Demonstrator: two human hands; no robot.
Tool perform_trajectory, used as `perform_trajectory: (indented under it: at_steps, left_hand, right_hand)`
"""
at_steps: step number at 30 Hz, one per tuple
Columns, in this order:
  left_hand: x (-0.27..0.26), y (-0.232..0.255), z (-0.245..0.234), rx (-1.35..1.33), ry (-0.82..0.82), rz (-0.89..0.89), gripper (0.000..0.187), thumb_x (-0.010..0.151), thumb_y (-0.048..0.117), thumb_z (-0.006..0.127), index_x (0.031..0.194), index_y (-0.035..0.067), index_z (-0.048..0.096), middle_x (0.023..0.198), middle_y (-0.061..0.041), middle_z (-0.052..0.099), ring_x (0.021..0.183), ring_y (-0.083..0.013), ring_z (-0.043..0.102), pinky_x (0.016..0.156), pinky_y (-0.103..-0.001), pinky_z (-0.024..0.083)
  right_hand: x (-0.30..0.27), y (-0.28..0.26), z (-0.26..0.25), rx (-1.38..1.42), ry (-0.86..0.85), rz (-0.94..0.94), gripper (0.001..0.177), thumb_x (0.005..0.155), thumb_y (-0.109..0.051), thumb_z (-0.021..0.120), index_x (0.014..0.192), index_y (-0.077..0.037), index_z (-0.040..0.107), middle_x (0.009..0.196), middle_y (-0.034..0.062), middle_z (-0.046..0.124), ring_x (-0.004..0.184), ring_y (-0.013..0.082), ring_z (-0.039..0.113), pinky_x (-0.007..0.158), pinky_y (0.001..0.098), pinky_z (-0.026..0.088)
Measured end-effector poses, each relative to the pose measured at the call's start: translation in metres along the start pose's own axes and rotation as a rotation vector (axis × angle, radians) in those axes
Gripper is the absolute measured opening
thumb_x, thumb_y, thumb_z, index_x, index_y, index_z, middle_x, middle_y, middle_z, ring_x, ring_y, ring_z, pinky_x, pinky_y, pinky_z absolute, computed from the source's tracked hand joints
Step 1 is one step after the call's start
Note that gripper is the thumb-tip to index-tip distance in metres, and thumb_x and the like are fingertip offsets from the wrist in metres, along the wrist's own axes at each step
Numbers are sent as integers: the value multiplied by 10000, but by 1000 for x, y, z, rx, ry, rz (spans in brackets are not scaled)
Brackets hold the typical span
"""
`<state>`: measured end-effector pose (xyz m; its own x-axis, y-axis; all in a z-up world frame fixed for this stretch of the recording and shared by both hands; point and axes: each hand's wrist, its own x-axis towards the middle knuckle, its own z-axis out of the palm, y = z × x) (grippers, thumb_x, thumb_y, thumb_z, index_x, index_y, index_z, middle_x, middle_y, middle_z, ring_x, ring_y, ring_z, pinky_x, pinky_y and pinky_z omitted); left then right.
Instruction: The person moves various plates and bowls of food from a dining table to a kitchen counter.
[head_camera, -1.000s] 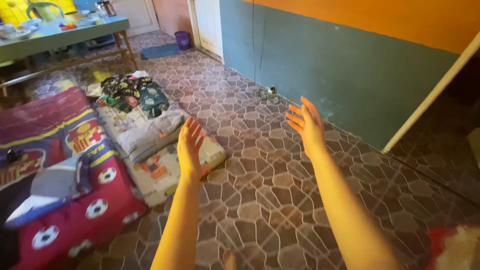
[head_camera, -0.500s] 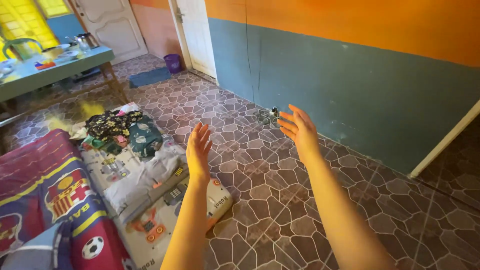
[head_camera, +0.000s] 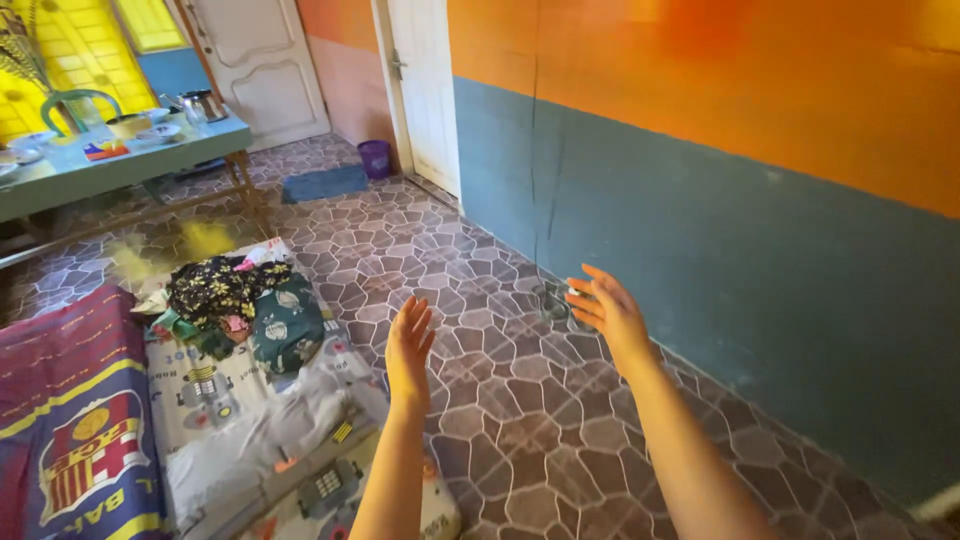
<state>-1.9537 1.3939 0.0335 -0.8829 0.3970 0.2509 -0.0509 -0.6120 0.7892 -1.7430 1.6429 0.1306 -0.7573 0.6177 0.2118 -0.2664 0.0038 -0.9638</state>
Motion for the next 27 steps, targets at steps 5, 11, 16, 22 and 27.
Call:
perform_trajectory:
  at_steps: [5,11,16,22,27]
  left_hand:
    - [79,-36,20,26,83,-25,592,1031,454,443,1512,110,485,1524,-95,559,1422,-233,514,1153,-410,384]
    - [186,-91,-8,-18,150,-54,578,1030,428,426,1508,110,496,1530,-85,556,1425,-227,511,1158,-416,374]
    - [281,-109,-13,22,175,-21,568,1035,424,380,1509,129,488,1544,-72,539,1446,-212,485,1173,-400,346]
    - [440,-142,-52,2,254,-44,553,1027,404,388,1497,136,503,1542,-63,544,1443,-213,489,1166,-391,360]
    - [545,-155,-71,8,250,-43,536,1036,374,395,1491,117,510,1535,-81,550,1435,-228,505,1160,-392,373]
  right_hand:
    - [109,23,-5,-18,-35,37,483,1057,-297,384,1465,-69,507,1367,145,660,1191,261,676,1001,398,533]
    - [225,86,8,34,-61,85,480,1064,-304,352,1452,-73,515,1367,138,657,1190,256,674,1002,393,528]
    - [334,142,21,50,-81,116,500,1060,-341,351,1441,-72,530,1365,139,664,1182,256,681,994,392,533]
    - [501,192,52,80,-90,174,623,1059,-513,301,1462,-91,517,1385,121,654,1220,257,653,1025,392,503]
    - [606,223,93,140,-150,206,707,1052,-580,229,1512,-106,484,1455,105,615,1305,226,601,1089,382,420]
